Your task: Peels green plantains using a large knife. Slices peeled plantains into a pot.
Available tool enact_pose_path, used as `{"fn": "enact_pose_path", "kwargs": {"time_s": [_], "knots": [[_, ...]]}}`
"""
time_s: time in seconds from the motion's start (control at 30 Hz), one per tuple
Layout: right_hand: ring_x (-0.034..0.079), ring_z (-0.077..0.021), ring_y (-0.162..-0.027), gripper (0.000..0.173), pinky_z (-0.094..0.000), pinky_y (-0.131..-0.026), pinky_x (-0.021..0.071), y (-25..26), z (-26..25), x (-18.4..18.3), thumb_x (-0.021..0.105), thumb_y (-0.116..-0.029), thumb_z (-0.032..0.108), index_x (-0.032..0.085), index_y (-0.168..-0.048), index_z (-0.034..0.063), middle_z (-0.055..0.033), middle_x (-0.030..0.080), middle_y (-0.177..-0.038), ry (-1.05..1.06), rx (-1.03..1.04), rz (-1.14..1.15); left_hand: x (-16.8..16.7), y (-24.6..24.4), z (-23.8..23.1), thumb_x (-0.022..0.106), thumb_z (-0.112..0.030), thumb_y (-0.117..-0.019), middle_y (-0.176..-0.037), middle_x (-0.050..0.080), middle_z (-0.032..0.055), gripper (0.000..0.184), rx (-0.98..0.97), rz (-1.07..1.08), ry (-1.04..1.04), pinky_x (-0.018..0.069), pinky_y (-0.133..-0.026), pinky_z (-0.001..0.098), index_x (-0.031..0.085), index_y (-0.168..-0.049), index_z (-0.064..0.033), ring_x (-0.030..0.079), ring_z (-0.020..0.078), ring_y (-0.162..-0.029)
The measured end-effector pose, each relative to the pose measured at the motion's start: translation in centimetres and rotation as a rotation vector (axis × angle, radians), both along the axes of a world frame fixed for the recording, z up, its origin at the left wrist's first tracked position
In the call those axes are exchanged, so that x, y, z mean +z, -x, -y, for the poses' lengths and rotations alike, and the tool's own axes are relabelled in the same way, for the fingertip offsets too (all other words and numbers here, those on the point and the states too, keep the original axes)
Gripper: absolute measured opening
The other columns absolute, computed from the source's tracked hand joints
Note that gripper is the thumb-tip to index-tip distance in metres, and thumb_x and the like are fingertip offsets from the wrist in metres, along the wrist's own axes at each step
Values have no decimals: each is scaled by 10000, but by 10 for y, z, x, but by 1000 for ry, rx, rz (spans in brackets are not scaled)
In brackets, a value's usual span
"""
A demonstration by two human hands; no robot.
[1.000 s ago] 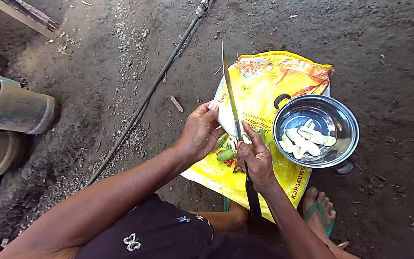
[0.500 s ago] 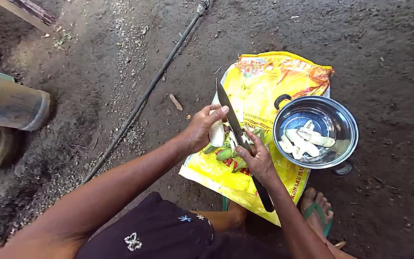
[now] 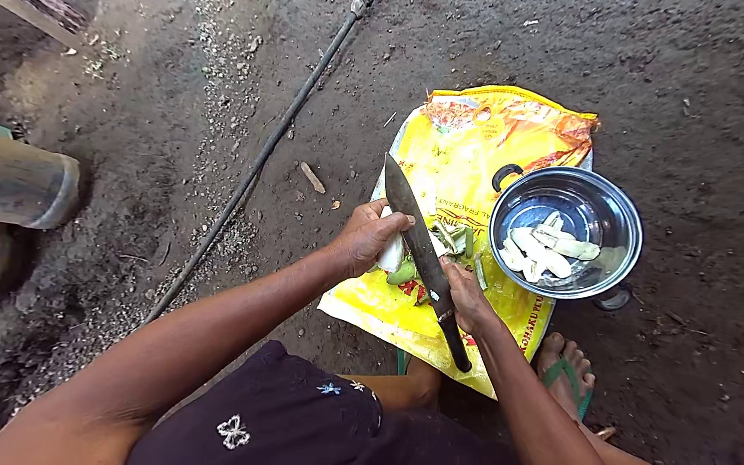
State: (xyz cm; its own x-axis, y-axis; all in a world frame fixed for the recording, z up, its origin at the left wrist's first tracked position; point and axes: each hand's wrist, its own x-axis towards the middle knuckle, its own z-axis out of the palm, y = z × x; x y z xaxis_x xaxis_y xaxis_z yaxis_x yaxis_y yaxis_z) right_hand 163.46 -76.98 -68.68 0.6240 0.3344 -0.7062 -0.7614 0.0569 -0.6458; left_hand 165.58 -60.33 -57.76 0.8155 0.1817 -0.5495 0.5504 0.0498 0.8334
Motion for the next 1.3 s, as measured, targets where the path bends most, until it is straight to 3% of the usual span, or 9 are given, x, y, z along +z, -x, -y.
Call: {"fn": "enact_pose_path", "kwargs": {"time_s": [0.13, 0.27, 0.37, 0.5, 0.67, 0.8, 1.0, 1.17, 1.3], "knots": [[623, -152, -741, 241, -315, -703, 547, -3, 2, -9, 554, -1065, 235, 585, -1020, 0, -99, 612, -863, 72, -62, 51, -1, 3, -1, 502, 0, -1016, -755, 672, 30, 89, -39, 21, 18, 602, -613, 276, 562, -1001, -64, 671, 114, -618], [641, -185, -906, 395, -365, -756, 517, -13, 21, -8, 449, -1104, 280, 593, -1381, 38, -130, 680, -1106, 207, 187, 163, -2, 3, -3, 513, 0, -1009, -752, 678, 35, 93, -41, 35, 13, 603, -601, 283, 578, -993, -65, 672, 121, -609], [581, -92, -702, 276, -261, -599, 449, -18, 30, -8, 502, -1076, 187, 698, -1189, 28, -57, 680, -933, 271, 222, 217, -4, 3, -5, 520, 3, -999, -755, 675, 26, 93, -62, 43, -10, 602, -610, 283, 580, -991, -68, 670, 115, -615], [600, -106, -723, 159, -278, -686, 497, -21, 36, -13, 711, -960, 162, 665, -946, 10, -61, 636, -845, 329, 200, 317, -6, 0, -7, 532, 13, -993, -732, 672, 15, 93, -64, 57, -39, 591, -583, 259, 584, -987, -64, 660, 103, -588], [654, -170, -1039, 445, -340, -879, 531, -21, 40, -4, 604, -1021, 168, 548, -1433, 9, -147, 667, -1241, 60, 297, 393, -10, -2, -9, 529, -2, -1004, -719, 666, 25, 82, -15, 36, -34, 591, -569, 265, 580, -987, -63, 655, 110, -572], [661, -175, -931, 728, -350, -835, 547, -19, 32, -4, 812, -863, 234, 474, -1471, 17, -128, 666, -1218, 96, 384, 474, -11, -4, -10, 514, -23, -1017, -734, 667, 34, 70, 26, 6, -22, 591, -570, 270, 564, -999, -68, 659, 117, -581], [674, -165, -820, 500, -327, -733, 573, -17, 31, -11, 748, -932, 190, 562, -1358, 5, -128, 684, -1073, 110, 259, 405, -11, -5, -15, 508, -54, -1030, -741, 665, 37, 50, 20, 1, -23, 595, -580, 274, 544, -1000, -69, 663, 124, -588], [645, -122, -652, 245, -276, -637, 566, -15, 38, -32, 678, -998, 222, 616, -995, -15, -85, 635, -840, 299, 224, 261, -12, -2, -17, 514, -42, -1026, -731, 659, 34, 52, 11, -15, -39, 594, -585, 272, 545, -995, -70, 661, 119, -586], [680, -235, -920, 449, -389, -852, 549, -20, 50, -40, 447, -1039, 20, 506, -1484, 43, -185, 641, -1262, 437, 702, 354, -12, -1, -20, 506, -36, -1025, -742, 666, 27, 70, 12, -9, -46, 593, -575, 269, 556, -994, -75, 660, 114, -582]]}}
